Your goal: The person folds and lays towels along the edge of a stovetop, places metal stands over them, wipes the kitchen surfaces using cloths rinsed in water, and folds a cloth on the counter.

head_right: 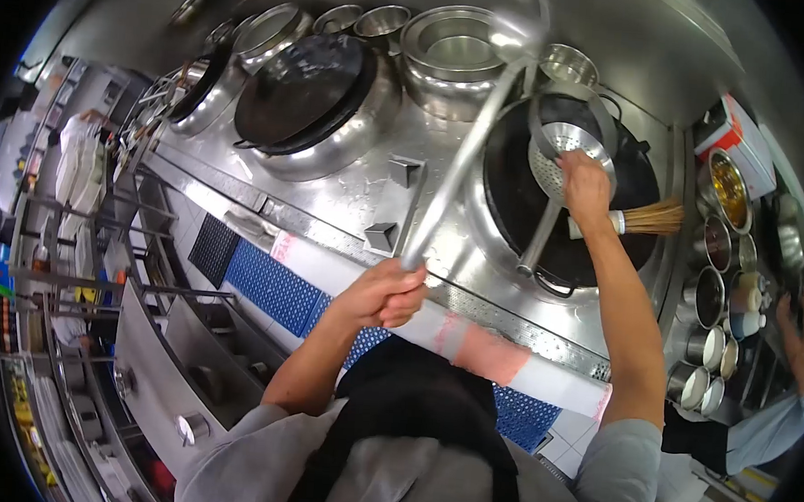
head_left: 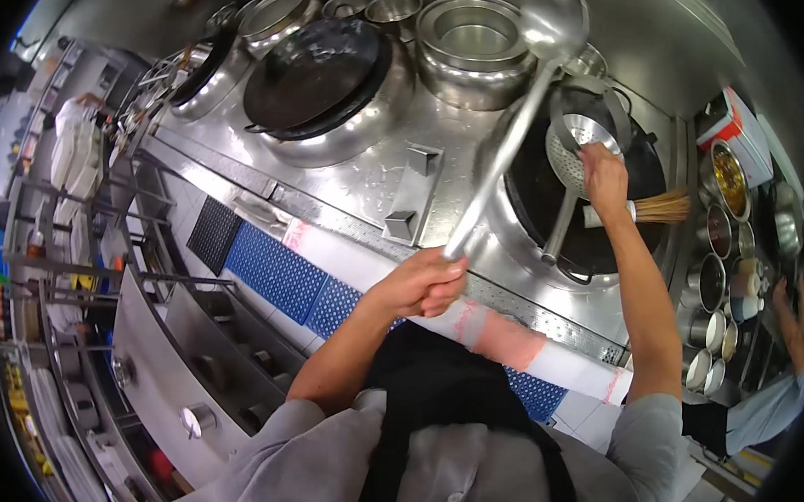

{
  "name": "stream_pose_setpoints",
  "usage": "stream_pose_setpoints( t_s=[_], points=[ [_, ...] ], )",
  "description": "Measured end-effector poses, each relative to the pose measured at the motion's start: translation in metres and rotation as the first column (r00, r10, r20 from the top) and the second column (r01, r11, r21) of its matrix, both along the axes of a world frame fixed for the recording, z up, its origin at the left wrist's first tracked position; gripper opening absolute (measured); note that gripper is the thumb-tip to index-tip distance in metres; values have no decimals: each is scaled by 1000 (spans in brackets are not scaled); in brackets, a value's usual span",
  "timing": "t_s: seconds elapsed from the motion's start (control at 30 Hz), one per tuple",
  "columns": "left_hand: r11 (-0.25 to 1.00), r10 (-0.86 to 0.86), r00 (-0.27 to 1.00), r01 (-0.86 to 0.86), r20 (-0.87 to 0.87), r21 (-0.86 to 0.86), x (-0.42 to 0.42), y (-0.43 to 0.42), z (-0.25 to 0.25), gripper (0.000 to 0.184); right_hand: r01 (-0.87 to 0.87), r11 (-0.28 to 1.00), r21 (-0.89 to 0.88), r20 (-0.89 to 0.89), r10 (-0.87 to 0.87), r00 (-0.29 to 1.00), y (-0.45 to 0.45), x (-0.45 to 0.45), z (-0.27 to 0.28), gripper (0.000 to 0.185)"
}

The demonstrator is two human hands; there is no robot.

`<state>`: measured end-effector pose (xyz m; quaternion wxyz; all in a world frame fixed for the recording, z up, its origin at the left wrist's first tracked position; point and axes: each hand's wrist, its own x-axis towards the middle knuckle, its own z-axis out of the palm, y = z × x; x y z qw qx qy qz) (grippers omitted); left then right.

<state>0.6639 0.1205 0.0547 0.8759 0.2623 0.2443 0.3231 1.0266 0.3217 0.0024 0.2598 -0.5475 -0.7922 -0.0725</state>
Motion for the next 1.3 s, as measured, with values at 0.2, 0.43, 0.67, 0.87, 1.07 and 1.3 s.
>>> stream_pose_setpoints(
  t_s=[0.2,0.43,0.67,0.87,1.07,1.3],
  points=[
    [742,666,505,-372,-549,558,-84,-48,3,24,-281,940,-193,-175,249,953,-1,-180,28,18],
    [784,619,607,-520,-499,339,-128,-39,-51,27,-160,896,-414,-173,95,980,32,-255,-87,27],
    [748,436,804,-74,-403,660,-92,-2,-61,23,-759,416,-501,-862,-317,396,-134,-278,21,32],
    [646,739,45,232,-672,727,-88,56,-142,56,-486,670,-560,-816,-547,187,-157,-218,43,15],
    [703,707,4,96,-707,704,-107,91,-181,64,-318,774,-548,-836,-495,235,-73,-168,83,28],
    [547,823,-194,18,-533,837,-171,87,-87,54,85,923,-376,-527,-288,799,74,-144,7,30]
  ],
)
